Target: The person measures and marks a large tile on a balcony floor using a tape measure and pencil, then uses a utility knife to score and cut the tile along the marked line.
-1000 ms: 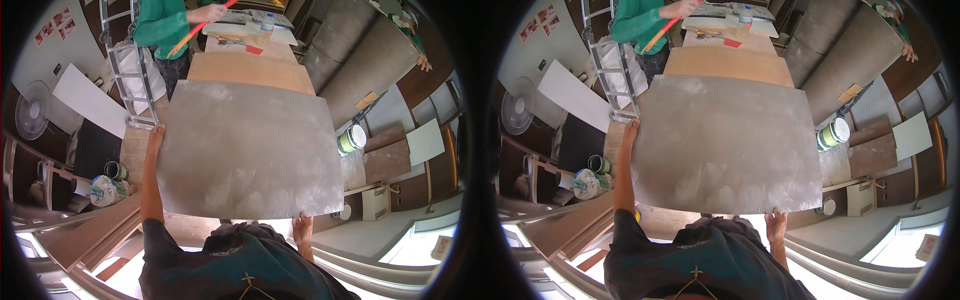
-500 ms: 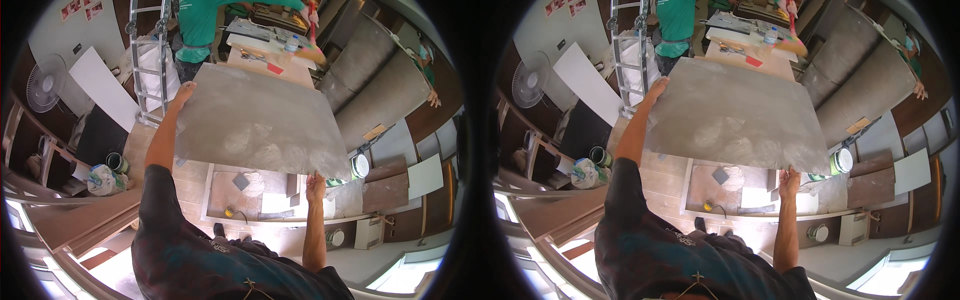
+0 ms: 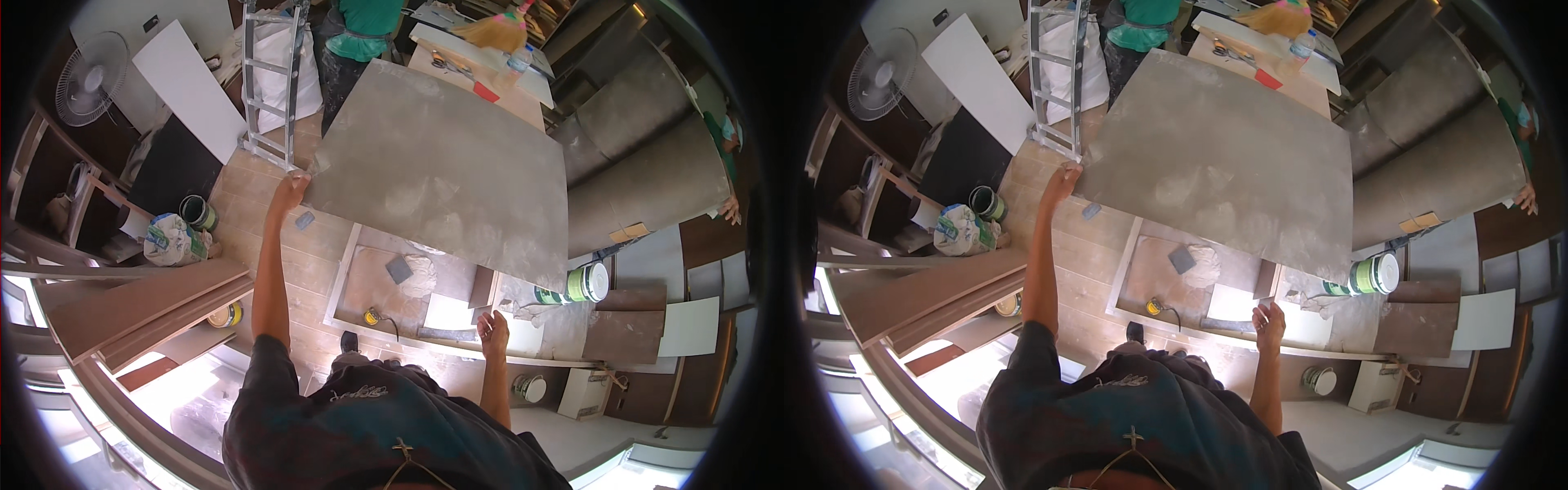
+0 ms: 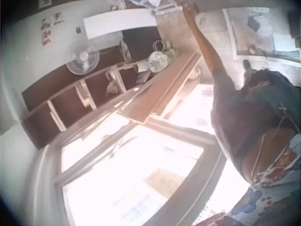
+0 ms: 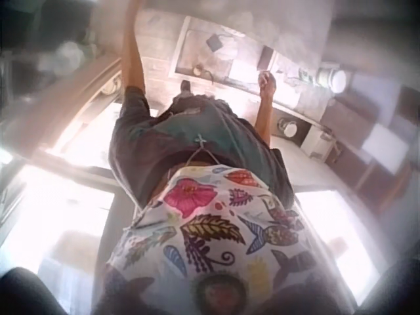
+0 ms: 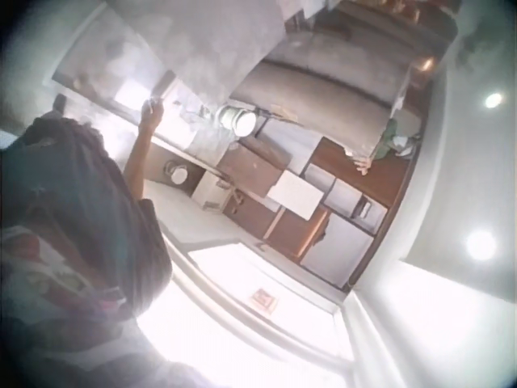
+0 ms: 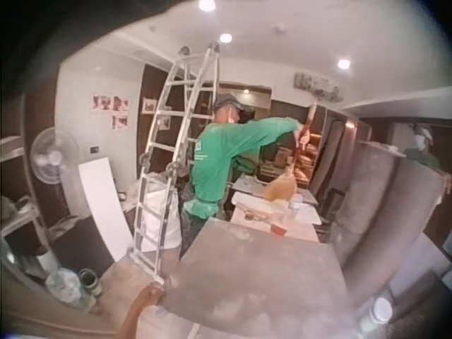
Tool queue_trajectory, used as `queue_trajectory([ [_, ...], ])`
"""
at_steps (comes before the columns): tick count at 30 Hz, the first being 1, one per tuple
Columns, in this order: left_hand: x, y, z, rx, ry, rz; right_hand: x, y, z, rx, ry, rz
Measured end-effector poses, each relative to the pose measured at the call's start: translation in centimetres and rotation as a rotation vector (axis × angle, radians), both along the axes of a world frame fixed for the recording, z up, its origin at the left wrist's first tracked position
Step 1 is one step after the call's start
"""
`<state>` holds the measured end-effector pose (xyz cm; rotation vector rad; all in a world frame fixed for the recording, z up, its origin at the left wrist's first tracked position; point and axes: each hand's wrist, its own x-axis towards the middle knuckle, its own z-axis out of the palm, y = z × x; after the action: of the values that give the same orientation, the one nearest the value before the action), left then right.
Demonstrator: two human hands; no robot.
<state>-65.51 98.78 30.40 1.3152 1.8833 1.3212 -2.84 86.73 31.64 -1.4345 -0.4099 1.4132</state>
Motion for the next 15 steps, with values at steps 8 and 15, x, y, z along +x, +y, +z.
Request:
queue_trajectory([
  [8,3.9,0.1,3.7,-0.09,-0.306,-0.018,-0.4,1.1,-0.6,-0.001,-0.244,0.239],
  [15,4.1,-0.9,2.6,0.058,0.054,0.178,4.0,-3.6,-8.1,-0.15,-0.285,0.479],
])
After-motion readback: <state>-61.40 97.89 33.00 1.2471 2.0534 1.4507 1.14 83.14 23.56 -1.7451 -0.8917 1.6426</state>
